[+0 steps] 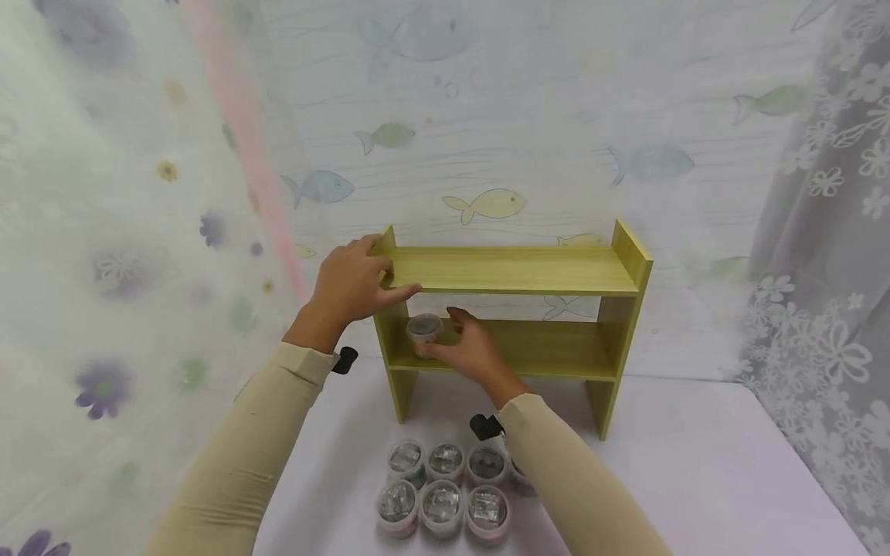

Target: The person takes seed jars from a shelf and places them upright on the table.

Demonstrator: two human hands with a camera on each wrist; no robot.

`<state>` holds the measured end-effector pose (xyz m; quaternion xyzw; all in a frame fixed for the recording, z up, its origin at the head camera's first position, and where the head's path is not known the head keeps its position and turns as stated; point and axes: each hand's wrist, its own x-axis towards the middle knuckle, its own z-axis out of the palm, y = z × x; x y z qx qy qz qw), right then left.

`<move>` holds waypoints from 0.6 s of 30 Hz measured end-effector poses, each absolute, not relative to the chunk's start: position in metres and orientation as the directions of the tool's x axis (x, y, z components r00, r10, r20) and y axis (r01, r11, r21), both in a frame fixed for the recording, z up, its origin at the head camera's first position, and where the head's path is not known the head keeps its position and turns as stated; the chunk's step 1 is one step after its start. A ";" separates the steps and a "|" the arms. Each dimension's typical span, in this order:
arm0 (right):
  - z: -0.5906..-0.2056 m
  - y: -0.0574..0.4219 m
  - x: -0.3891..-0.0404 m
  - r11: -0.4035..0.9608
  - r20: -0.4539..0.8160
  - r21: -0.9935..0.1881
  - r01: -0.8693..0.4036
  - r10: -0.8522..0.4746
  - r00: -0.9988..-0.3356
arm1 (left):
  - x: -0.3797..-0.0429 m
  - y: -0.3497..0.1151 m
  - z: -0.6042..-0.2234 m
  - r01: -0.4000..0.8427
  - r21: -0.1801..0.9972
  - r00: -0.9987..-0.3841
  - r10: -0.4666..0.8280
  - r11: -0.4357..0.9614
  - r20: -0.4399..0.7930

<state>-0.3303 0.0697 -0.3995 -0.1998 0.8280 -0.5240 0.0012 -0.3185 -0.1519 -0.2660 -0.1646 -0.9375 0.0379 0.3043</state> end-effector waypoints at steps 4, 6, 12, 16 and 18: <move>-0.395 0.065 -0.336 0.347 0.203 -0.879 -0.326 -0.346 -0.916 | -0.320 -0.146 -0.259 0.282 -0.174 -0.788 0.332 0.943 0.519; -0.394 0.061 -0.338 0.340 0.197 -0.885 -0.319 -0.348 -0.917 | -0.321 -0.144 -0.257 0.273 -0.169 -0.807 0.321 0.947 0.495; -0.392 0.052 -0.340 0.328 0.223 -0.880 -0.344 -0.356 -0.908 | -0.323 -0.132 -0.247 0.235 -0.172 -0.867 0.286 0.957 0.407; -0.393 0.050 -0.342 0.287 0.255 -0.885 -0.367 -0.361 -0.897 | -0.323 -0.125 -0.243 0.210 -0.174 -0.900 0.260 0.962 0.350; -0.394 0.049 -0.342 0.289 0.260 -0.883 -0.370 -0.355 -0.898 | -0.322 -0.124 -0.243 0.194 -0.168 -0.913 0.241 0.966 0.330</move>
